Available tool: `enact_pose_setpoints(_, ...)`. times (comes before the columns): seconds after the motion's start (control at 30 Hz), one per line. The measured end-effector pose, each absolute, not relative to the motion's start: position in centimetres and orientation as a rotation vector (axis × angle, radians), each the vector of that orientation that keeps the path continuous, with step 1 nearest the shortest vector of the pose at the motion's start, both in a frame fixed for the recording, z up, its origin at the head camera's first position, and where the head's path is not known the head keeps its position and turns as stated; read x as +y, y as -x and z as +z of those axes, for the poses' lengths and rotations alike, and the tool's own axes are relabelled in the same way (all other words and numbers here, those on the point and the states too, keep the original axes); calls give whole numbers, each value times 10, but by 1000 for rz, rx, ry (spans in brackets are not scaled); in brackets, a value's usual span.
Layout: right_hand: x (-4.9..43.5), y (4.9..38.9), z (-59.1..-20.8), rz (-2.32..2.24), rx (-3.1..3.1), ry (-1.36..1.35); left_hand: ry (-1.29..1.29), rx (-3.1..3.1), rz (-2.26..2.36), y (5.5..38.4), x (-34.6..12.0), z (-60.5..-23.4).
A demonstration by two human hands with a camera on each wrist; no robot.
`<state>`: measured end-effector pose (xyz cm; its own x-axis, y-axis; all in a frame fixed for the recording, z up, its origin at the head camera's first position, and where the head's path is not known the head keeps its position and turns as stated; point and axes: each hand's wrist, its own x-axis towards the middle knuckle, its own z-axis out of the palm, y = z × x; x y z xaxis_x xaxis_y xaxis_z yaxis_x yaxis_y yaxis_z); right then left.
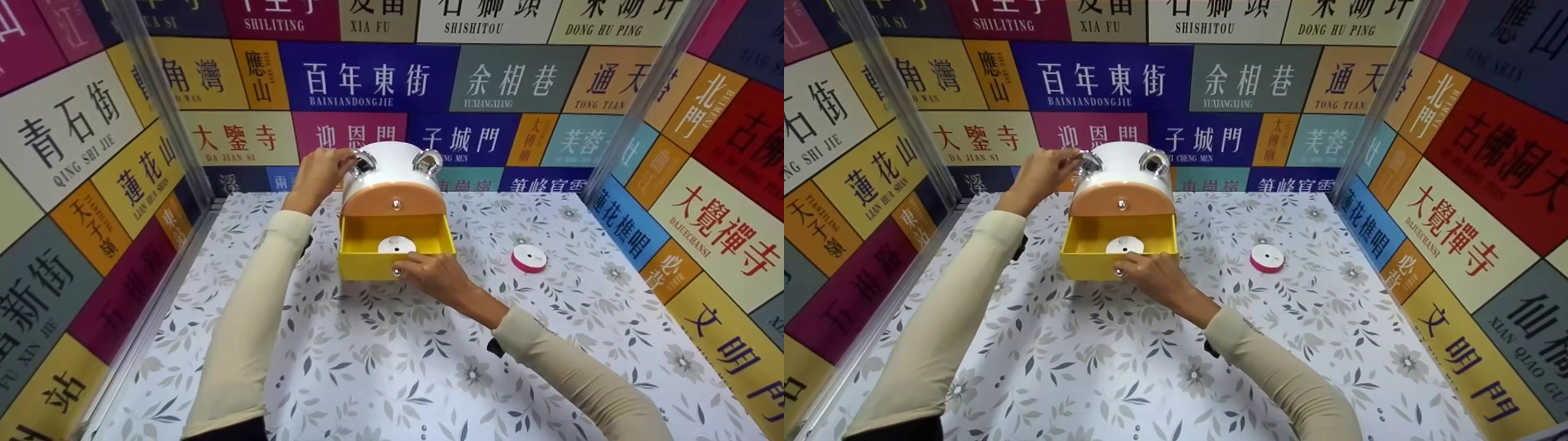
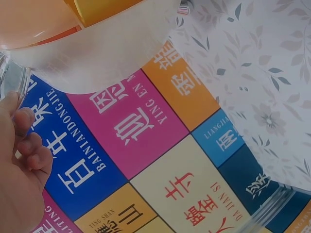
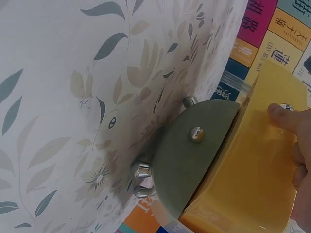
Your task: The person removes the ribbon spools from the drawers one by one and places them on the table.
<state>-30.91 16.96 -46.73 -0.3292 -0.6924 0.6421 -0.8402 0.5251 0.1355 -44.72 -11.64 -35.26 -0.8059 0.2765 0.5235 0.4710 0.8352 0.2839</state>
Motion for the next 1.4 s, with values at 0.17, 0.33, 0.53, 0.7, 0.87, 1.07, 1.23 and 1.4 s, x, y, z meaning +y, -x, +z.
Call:
enact_pose_setpoints(0.17,171,308,-467,299,-2105,-1250,549,-2534,-553,448,-115,-353)
enact_pose_setpoints(0.33,175,307,-467,310,-2083,-1257,576,-2509,-544,446,-114,-352)
enact_pose_setpoints(0.53,177,306,-468,336,-2083,-1267,563,-2525,-566,445,-113,-352)
enact_pose_setpoints(0.7,178,304,-468,337,-2089,-1269,568,-2528,-560,445,-113,-353)
enact_pose_setpoints(0.87,178,303,-469,335,-2104,-1270,554,-2538,-543,445,-113,-352)
enact_pose_setpoints(1.07,177,302,-468,341,-2098,-1267,563,-2519,-547,445,-113,-351)
enact_pose_setpoints(1.23,177,302,-469,343,-2083,-1282,566,-2518,-555,446,-114,-353)
enact_pose_setpoints(1.4,176,302,-467,413,-2096,-1282,561,-2521,-567,445,-115,-354)
